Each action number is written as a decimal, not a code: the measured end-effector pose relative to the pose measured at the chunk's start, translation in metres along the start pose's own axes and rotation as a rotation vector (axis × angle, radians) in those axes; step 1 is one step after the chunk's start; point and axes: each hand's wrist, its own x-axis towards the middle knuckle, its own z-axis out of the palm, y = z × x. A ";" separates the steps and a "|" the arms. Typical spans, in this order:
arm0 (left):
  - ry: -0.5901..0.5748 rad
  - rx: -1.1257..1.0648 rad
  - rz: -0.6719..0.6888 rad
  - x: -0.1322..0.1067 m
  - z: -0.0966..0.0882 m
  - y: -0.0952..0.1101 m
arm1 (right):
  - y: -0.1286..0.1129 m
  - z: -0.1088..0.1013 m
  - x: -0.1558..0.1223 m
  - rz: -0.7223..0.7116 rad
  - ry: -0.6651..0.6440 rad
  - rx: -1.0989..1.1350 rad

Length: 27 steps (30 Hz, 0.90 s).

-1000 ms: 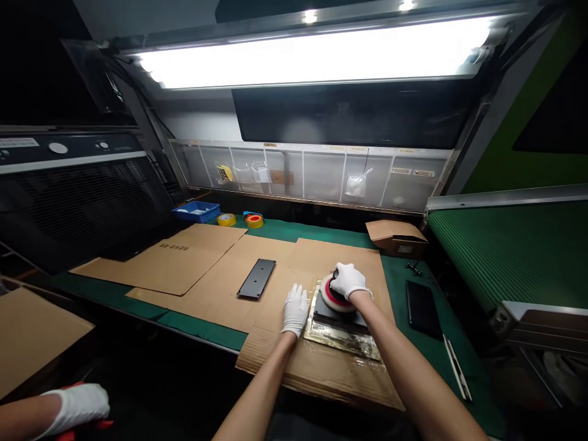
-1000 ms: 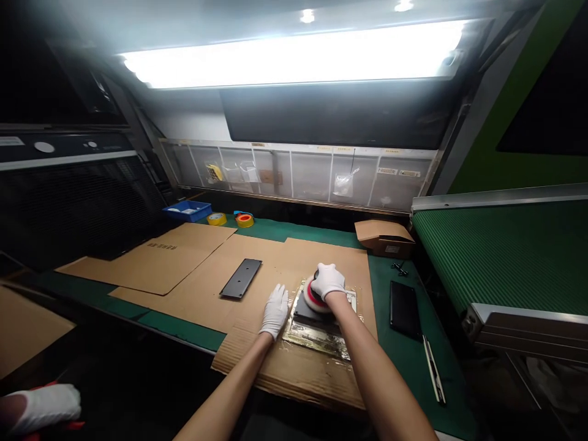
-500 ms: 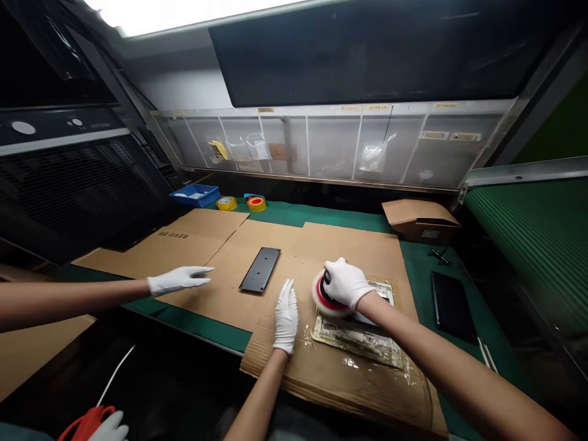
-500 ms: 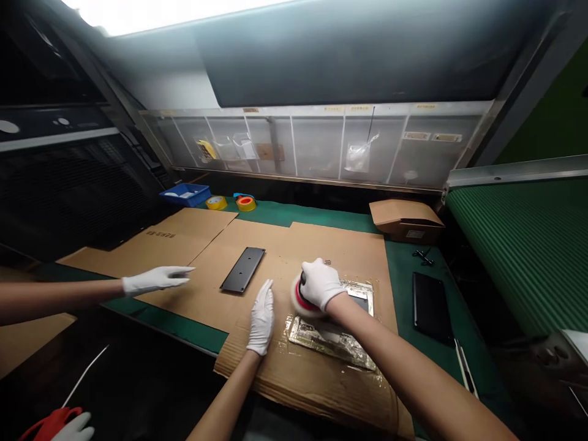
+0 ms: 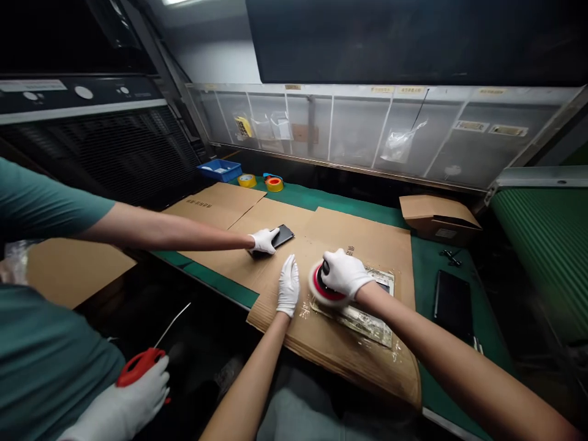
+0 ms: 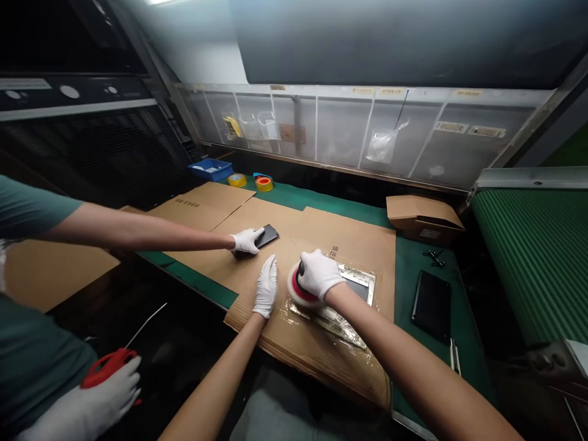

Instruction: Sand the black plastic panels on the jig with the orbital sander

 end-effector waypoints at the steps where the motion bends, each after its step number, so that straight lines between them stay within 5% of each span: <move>1: 0.005 0.012 0.009 -0.001 0.001 0.002 | -0.003 0.000 -0.001 0.027 0.007 -0.008; 14: 0.022 0.099 0.083 0.007 0.005 -0.008 | 0.010 0.001 0.003 0.112 0.051 0.004; 18: 0.007 0.079 0.113 0.008 0.006 0.005 | 0.014 -0.002 0.003 0.144 0.035 0.019; 21: -0.082 0.024 0.195 0.021 0.026 0.035 | 0.016 -0.005 0.005 0.141 0.023 0.019; 27: -0.438 -0.086 0.254 0.057 0.099 0.092 | 0.017 -0.005 0.007 0.143 0.005 0.066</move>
